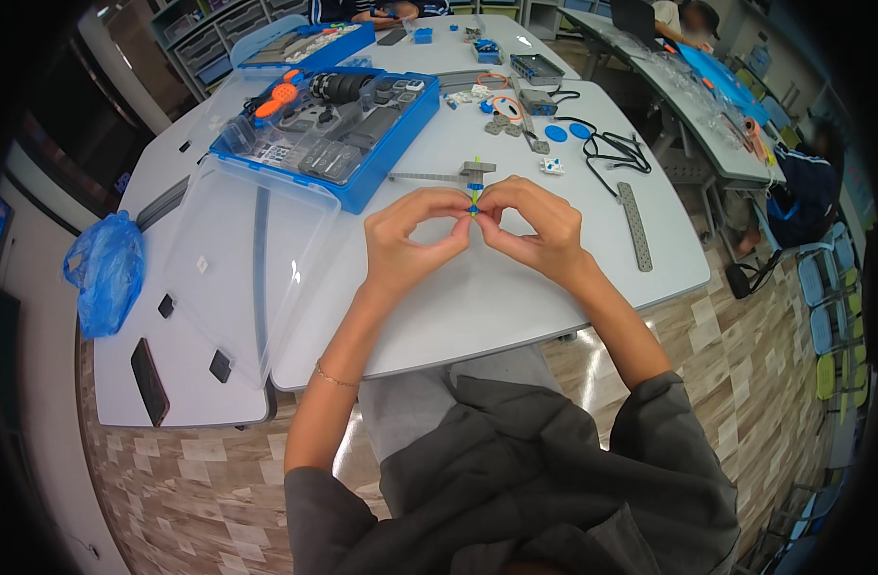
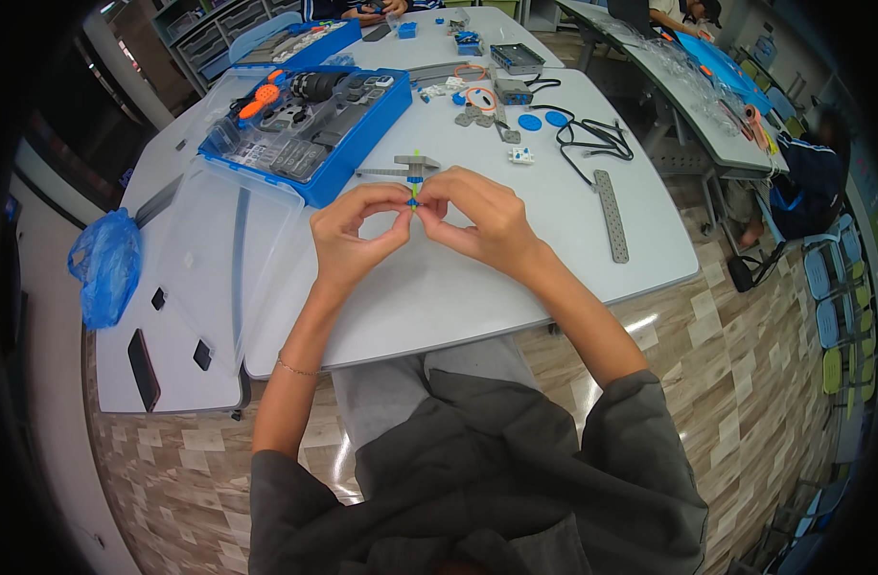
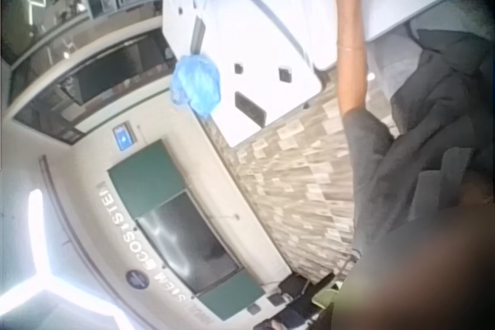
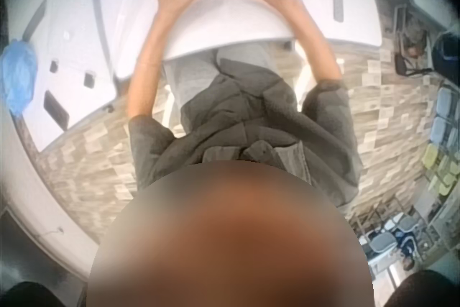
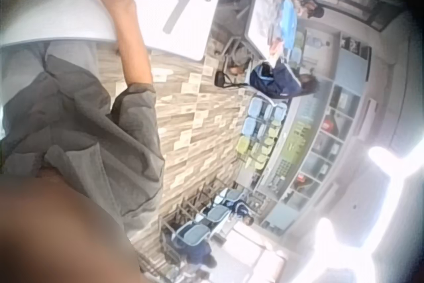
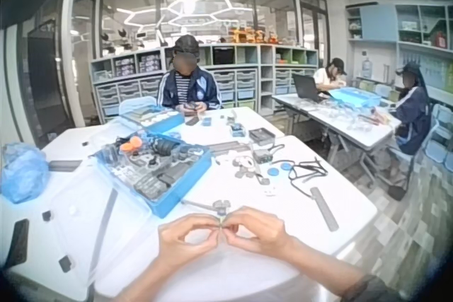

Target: The person assembles small plastic components from a blue kit on a white table. They connect gray and blue pieces, then use a blue utility knife to trim a small blue part. The workspace includes a toolbox, cables, and other kit items.

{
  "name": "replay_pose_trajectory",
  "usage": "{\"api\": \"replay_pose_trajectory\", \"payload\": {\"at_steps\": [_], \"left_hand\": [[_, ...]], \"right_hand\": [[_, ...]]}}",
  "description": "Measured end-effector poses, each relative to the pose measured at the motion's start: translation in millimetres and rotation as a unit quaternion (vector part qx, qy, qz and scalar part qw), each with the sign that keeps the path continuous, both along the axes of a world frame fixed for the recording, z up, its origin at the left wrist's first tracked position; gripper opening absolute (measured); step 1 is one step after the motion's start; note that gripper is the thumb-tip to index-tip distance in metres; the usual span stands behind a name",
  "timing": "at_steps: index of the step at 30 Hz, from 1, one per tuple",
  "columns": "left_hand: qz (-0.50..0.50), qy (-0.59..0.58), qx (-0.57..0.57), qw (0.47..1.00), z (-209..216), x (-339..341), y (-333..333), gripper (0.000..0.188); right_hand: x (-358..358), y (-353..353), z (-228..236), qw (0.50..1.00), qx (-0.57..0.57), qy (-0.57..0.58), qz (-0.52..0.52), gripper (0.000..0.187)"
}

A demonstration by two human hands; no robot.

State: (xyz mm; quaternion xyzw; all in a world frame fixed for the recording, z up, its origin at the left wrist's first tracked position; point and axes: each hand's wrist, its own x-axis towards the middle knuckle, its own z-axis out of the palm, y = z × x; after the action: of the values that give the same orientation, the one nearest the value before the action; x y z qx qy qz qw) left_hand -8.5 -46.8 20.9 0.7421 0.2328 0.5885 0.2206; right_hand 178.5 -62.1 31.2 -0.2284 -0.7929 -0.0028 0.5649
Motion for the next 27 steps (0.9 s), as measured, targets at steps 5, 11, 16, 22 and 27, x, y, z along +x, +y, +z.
{"api": "replay_pose_trajectory", "payload": {"at_steps": [5,11,16,22,27], "left_hand": [[-0.015,0.019,-0.003,1.0,3.6,-1.2,-3.7,0.023],[0.003,0.03,0.012,0.999,3.7,-2.4,-3.2,0.022],[0.01,0.027,0.018,0.999,5.5,-0.5,-3.1,0.021],[-0.003,0.016,-0.002,1.0,5.5,3.7,-3.6,0.02],[-0.04,0.024,-0.037,0.998,7.2,1.7,-0.7,0.024]], "right_hand": [[-0.5,0.8,-1.0,1.0,0.011,0.001,-0.004,0.024],[-3.4,0.8,-0.9,1.0,0.022,0.004,-0.009,0.023],[-6.0,1.7,-1.5,0.999,0.029,0.015,-0.023,0.023],[-5.5,1.0,-0.9,0.998,0.034,0.026,-0.044,0.023],[-1.7,2.8,2.3,0.998,-0.042,0.026,-0.033,0.021]]}}
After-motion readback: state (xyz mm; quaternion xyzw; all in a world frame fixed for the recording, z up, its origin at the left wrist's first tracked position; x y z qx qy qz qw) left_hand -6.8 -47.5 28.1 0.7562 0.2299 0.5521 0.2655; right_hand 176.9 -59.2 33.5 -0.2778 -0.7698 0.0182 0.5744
